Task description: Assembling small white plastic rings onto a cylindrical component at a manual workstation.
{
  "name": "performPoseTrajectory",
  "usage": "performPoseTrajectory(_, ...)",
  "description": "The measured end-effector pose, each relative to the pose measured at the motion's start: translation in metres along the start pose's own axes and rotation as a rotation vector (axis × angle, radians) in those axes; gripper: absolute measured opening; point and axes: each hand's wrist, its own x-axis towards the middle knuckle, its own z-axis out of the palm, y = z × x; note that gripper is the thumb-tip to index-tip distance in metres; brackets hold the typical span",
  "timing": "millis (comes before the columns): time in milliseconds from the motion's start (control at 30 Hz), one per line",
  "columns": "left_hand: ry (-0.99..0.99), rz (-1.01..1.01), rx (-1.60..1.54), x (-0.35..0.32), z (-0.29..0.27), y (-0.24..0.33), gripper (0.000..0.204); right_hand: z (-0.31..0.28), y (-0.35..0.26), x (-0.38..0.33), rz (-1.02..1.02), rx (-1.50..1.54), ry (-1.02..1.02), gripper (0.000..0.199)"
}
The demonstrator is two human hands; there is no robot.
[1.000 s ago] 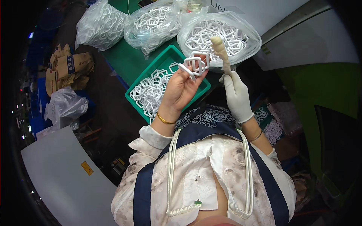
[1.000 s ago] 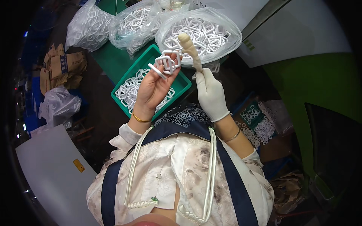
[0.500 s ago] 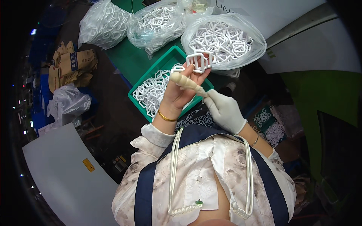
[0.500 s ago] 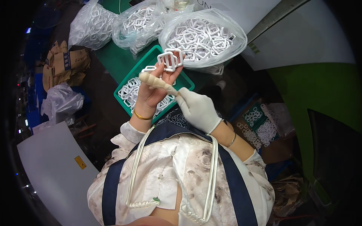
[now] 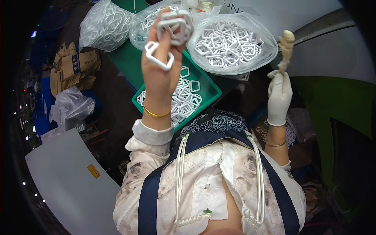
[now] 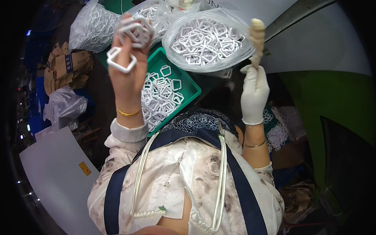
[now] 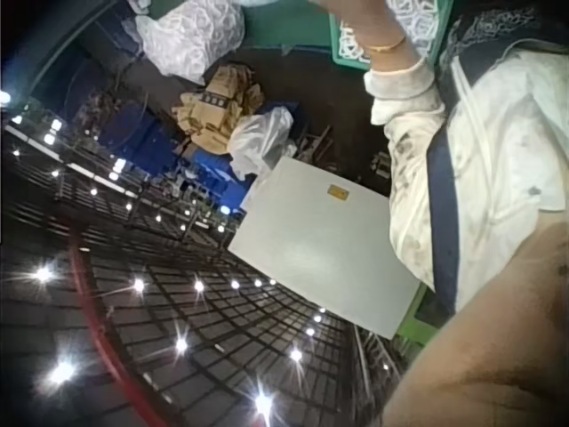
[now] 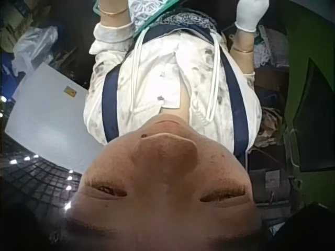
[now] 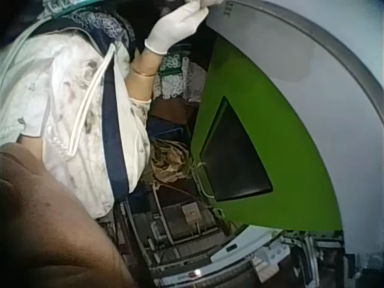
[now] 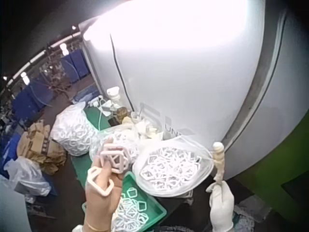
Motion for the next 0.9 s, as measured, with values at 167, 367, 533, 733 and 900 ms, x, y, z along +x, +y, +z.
performPoseTrajectory(167,-0.195,0.495,0.876,0.040,0.002,-0.044,0.040,-0.008,0.003,0.004,0.027,0.004,0.059,0.029)
performPoseTrajectory(367,-0.354,0.210,1.755,0.007,-0.068,-0.127,0.046,-0.006,0.012,0.005,0.049,-0.075,0.005,0.029)
performPoseTrajectory(533,-0.353,0.238,1.715,0.018,-0.051,-0.126,0.038,-0.010,0.024,0.007,0.075,-0.105,-0.004,0.029)
performPoseTrajectory(733,-0.609,0.261,1.751,0.023,-0.066,-0.154,0.025,-0.006,0.022,0.002,0.027,-0.134,-0.037,0.029)
performPoseTrajectory(900,-0.357,0.193,1.840,0.034,-0.039,-0.161,0.036,-0.010,0.014,-0.002,0.094,-0.137,-0.016,0.027)
